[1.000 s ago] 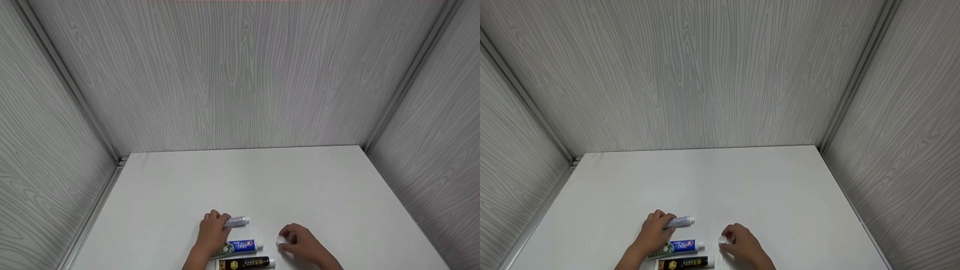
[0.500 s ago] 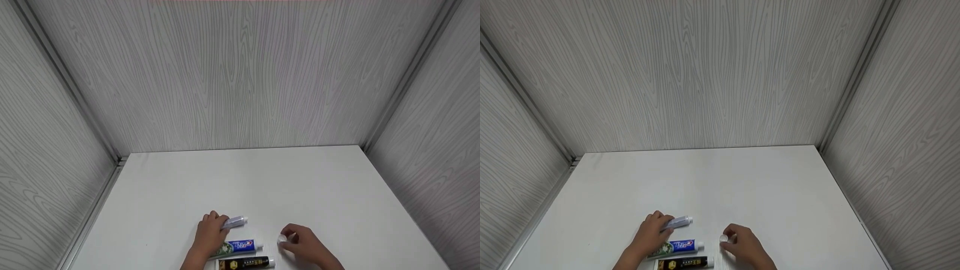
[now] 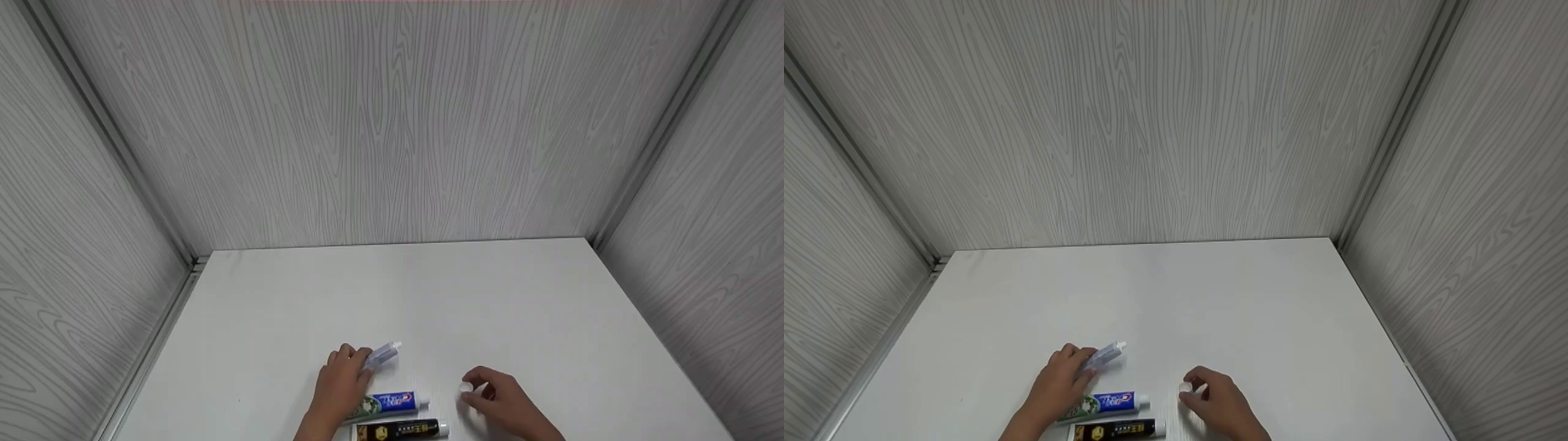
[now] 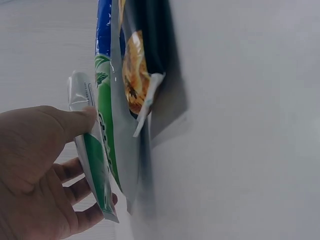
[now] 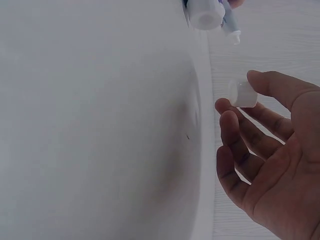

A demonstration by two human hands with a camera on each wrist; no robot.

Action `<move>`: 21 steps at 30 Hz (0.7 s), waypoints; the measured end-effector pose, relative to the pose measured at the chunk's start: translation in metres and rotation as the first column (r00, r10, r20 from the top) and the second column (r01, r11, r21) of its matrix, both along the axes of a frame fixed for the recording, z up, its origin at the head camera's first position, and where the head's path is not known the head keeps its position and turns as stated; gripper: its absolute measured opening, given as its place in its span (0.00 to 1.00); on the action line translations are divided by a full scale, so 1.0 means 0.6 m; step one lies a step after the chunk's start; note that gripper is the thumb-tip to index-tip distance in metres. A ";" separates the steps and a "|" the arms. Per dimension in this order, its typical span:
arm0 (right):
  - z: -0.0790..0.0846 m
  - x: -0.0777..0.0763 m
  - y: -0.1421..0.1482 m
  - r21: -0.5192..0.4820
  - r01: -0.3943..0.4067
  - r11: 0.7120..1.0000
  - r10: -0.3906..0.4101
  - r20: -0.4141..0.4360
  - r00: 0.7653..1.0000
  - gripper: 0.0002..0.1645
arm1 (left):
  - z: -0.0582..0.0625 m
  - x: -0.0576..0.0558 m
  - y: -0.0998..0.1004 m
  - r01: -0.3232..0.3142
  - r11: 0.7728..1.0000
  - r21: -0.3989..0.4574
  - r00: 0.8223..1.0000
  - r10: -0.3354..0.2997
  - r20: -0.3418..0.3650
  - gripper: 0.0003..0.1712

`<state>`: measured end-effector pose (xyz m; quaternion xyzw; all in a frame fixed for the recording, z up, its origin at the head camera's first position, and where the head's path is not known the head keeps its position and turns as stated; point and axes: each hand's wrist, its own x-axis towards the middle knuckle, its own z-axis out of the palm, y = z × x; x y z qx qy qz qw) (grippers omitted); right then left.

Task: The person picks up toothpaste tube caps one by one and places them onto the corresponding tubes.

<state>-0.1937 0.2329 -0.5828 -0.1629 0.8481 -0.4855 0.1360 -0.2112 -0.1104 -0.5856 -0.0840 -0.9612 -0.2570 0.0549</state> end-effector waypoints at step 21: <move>0.013 0.022 0.004 0.007 0.120 0.993 -0.119 -0.118 0.986 0.19 | 0.027 0.037 0.014 0.068 0.997 0.025 0.997 -0.067 -0.035 0.19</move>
